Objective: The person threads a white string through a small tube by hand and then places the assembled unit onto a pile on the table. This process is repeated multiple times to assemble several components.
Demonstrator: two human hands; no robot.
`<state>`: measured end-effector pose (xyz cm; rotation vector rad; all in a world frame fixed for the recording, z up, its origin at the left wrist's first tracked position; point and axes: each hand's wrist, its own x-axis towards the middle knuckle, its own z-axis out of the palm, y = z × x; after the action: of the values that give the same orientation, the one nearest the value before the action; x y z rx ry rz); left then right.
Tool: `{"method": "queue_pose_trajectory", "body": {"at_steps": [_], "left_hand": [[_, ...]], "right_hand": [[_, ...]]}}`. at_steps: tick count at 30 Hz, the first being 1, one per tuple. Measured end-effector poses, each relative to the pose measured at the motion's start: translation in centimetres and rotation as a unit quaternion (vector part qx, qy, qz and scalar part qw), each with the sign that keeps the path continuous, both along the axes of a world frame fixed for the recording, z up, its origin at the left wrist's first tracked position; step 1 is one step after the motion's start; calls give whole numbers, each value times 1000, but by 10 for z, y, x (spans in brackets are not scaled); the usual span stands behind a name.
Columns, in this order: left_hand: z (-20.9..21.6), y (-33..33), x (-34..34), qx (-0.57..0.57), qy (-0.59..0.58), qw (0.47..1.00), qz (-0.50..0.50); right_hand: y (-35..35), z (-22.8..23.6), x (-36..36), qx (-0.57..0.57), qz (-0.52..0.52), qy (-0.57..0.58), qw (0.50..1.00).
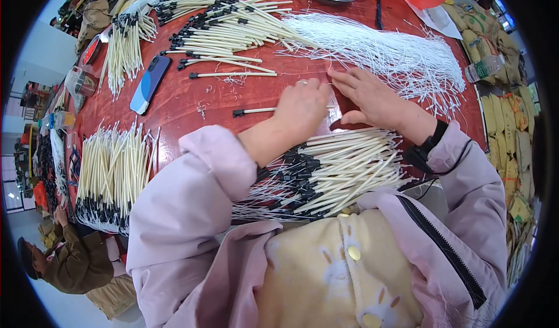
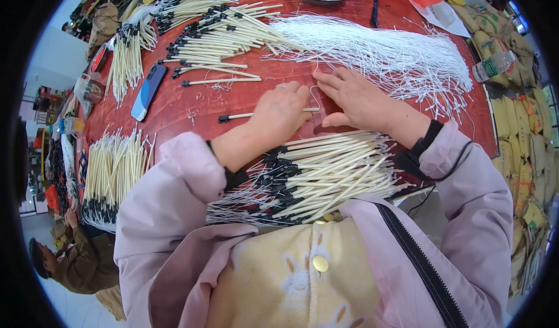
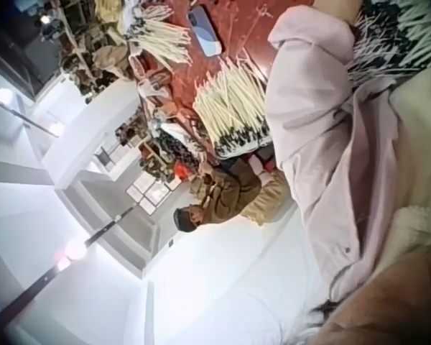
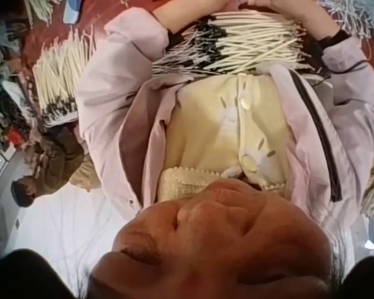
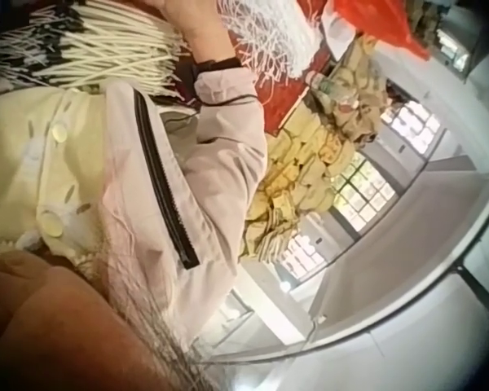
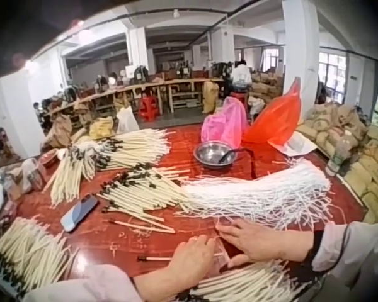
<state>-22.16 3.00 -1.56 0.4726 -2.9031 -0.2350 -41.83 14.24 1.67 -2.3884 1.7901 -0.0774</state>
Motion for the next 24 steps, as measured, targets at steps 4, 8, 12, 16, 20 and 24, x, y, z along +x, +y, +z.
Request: {"method": "queue_pose_trajectory", "body": {"at_steps": [4, 8, 12, 16, 20, 24], "left_hand": [[-12, -2, -17, 18, 36, 999, -29], [-16, -11, -13, 20, 13, 999, -23], [-10, -15, -3, 40, 14, 999, -20], [-8, -15, -2, 64, 29, 998, 0], [-15, -17, -7, 53, 50, 997, -8], [-20, -20, -6, 36, 44, 998, -18]], "right_hand": [[9, 3, 2, 22, 24, 12, 999], [25, 4, 0, 22, 41, 19, 999], [41, 0, -11, 10, 29, 15, 999], [38, -1, -11, 2, -3, 4, 1000], [21, 1, 1, -8, -31, -12, 999], [11, -3, 9, -13, -4, 3, 1000]]}}
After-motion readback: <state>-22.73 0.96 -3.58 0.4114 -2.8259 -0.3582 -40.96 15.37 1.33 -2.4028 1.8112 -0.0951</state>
